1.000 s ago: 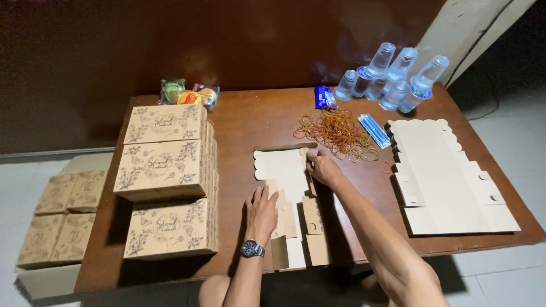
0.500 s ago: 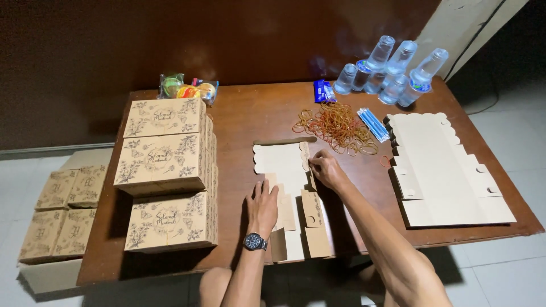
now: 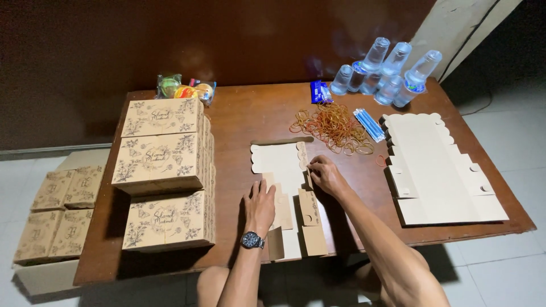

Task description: Folding flat cardboard sheets into boxes on a work table.

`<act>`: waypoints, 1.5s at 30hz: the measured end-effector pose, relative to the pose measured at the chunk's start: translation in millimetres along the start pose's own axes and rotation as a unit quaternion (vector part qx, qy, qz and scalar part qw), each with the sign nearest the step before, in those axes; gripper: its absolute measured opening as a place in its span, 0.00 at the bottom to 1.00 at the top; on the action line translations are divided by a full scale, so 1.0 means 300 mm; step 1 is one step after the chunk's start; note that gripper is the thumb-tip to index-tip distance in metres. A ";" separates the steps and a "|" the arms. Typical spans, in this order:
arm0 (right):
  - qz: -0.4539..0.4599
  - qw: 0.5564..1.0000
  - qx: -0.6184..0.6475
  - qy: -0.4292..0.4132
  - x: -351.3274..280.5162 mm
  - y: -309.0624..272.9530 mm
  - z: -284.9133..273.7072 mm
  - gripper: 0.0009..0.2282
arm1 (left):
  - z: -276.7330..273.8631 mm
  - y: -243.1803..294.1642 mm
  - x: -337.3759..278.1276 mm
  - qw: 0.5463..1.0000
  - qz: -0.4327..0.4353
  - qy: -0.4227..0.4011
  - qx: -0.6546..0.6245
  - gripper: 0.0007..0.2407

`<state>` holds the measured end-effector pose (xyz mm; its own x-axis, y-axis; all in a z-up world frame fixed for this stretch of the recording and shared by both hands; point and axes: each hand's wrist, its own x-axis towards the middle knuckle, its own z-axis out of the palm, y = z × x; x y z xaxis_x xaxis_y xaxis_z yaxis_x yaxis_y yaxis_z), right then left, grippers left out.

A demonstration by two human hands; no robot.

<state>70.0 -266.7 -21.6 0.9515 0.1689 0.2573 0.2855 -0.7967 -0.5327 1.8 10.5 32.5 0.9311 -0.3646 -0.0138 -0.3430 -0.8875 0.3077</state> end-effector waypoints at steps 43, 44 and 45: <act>-0.017 0.982 -0.093 0.165 -0.087 -0.105 0.079 0.08 | -0.151 -0.025 0.048 0.974 -0.041 -0.054 -0.217 0.41; -0.015 0.982 -0.095 0.165 -0.086 -0.103 0.080 0.08 | -0.145 -0.022 0.052 0.972 -0.025 -0.061 -0.227 0.40; -0.014 0.981 -0.096 0.165 -0.086 -0.101 0.082 0.08 | -0.140 -0.018 0.057 0.969 -0.009 -0.069 -0.238 0.39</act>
<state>39.7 -232.6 -31.8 0.8452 0.0197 0.5341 0.2532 -0.8948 -0.3677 24.7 20.9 70.5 0.8995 -0.4139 -0.1398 -0.2007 -0.6758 0.7092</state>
